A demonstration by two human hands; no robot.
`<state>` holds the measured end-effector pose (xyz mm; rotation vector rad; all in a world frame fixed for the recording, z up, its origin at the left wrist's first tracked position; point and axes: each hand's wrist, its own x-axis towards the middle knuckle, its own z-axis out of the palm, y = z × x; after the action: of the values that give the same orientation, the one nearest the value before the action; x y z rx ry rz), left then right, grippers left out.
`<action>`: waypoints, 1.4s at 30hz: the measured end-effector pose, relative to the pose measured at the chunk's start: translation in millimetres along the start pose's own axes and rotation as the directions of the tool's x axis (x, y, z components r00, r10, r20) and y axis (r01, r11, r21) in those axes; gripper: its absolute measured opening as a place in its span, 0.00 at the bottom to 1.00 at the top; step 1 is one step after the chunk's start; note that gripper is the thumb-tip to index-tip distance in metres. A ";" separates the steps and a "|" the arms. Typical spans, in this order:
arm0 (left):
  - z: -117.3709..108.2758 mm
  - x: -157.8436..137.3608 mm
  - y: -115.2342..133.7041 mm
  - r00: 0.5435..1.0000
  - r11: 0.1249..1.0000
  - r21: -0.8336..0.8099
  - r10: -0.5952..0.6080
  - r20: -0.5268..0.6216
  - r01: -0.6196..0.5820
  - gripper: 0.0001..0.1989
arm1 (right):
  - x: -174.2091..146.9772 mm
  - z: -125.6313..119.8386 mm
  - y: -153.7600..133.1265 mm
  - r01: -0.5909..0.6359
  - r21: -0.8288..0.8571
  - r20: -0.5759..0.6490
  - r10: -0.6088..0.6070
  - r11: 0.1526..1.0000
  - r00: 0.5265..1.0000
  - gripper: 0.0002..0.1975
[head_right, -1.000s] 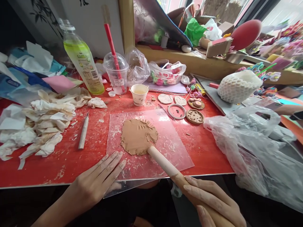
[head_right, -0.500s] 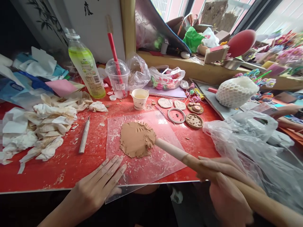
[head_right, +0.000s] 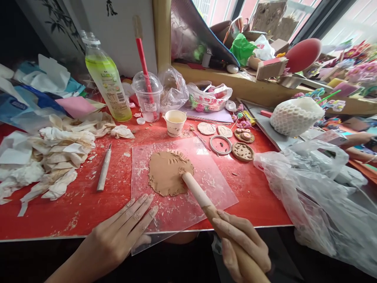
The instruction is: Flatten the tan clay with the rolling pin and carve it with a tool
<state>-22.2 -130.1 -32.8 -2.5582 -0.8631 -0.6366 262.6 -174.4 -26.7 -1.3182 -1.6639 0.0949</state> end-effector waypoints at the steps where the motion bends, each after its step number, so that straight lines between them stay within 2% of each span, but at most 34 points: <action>1: -0.4 0.2 -0.1 1.000 1.000 0.000 -0.007 -0.003 0.007 0.16 | 2.0 1.1 -0.3 0.026 0.017 -0.002 -0.026 1.000 1.000 0.14; 3: -1.1 0.5 -0.4 1.000 1.000 -0.004 -0.015 -0.013 0.015 0.16 | 12.0 -2.0 1.0 -0.008 0.045 -0.020 0.009 0.999 1.000 0.14; 6: -2.3 0.8 -1.2 1.000 1.000 0.002 -0.006 -0.011 0.006 0.16 | 41.5 -18.9 8.3 -0.180 0.193 -0.143 0.209 0.965 0.967 0.11; 8: -2.8 0.9 -2.0 1.000 1.000 0.016 0.011 0.001 -0.011 0.17 | 66.1 -31.4 13.5 -0.174 0.344 -0.268 0.274 0.923 0.924 0.13; 10: -3.1 0.7 -2.7 0.999 0.999 0.026 0.032 0.001 -0.032 0.17 | 89.8 -37.3 17.3 -0.137 0.375 -0.328 0.269 0.917 0.906 0.13; 13: -3.3 -1.1 -4.0 0.998 0.998 0.024 0.058 0.007 -0.058 0.18 | 119.2 -27.4 23.7 -0.152 0.423 -0.226 0.266 0.893 0.937 0.11; 15: -4.1 -4.0 -5.8 0.997 0.997 0.015 0.069 0.016 -0.069 0.18 | 134.6 -11.4 30.9 -0.165 0.560 -0.135 0.286 0.812 0.949 0.10; 16: -4.8 -6.1 -7.1 0.997 0.997 0.009 0.074 0.019 -0.074 0.18 | 141.4 -2.5 35.2 -0.173 0.645 -0.109 0.313 0.745 0.943 0.10; 20: -10.2 -16.0 -13.6 0.997 0.997 -0.029 0.075 0.019 -0.075 0.16 | 162.8 29.1 49.6 -0.237 0.865 -0.006 0.483 0.441 0.876 0.11; 24: -14.3 -21.7 -14.0 0.998 0.997 -0.074 0.010 0.066 -0.005 0.16 | 172.4 48.9 52.1 -0.263 0.937 0.079 0.592 0.231 0.802 0.11; 26: -13.6 -21.8 -12.0 0.998 0.997 -0.071 -0.034 0.061 0.039 0.18 | 173.2 55.0 51.3 -0.231 0.958 0.074 0.636 0.168 0.768 0.12; 28: -11.4 -20.4 -10.4 0.999 0.999 -0.040 -0.031 0.041 0.032 0.21 | 172.7 59.4 51.1 -0.201 0.971 0.069 0.664 0.125 0.745 0.12; 32: -6.8 -17.0 -10.3 0.999 0.999 0.033 0.031 0.011 -0.031 0.22 | 172.0 68.1 54.6 -0.192 0.977 0.083 0.678 0.088 0.731 0.14; 39: -5.1 -16.7 -10.2 1.000 1.000 -0.008 -0.003 -0.016 0.003 0.19 | 170.3 87.6 60.8 -0.165 0.985 0.145 0.753 -0.049 0.642 0.16; 42: -4.4 -17.4 -9.9 1.000 1.000 -0.022 -0.016 -0.015 0.016 0.19 | 168.2 93.3 54.9 -0.188 0.980 0.177 0.744 -0.071 0.644 0.16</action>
<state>-42.2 -133.0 -36.3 -2.5647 -0.8772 -0.6726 245.4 23.5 -2.5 -0.6349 -0.2470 1.1128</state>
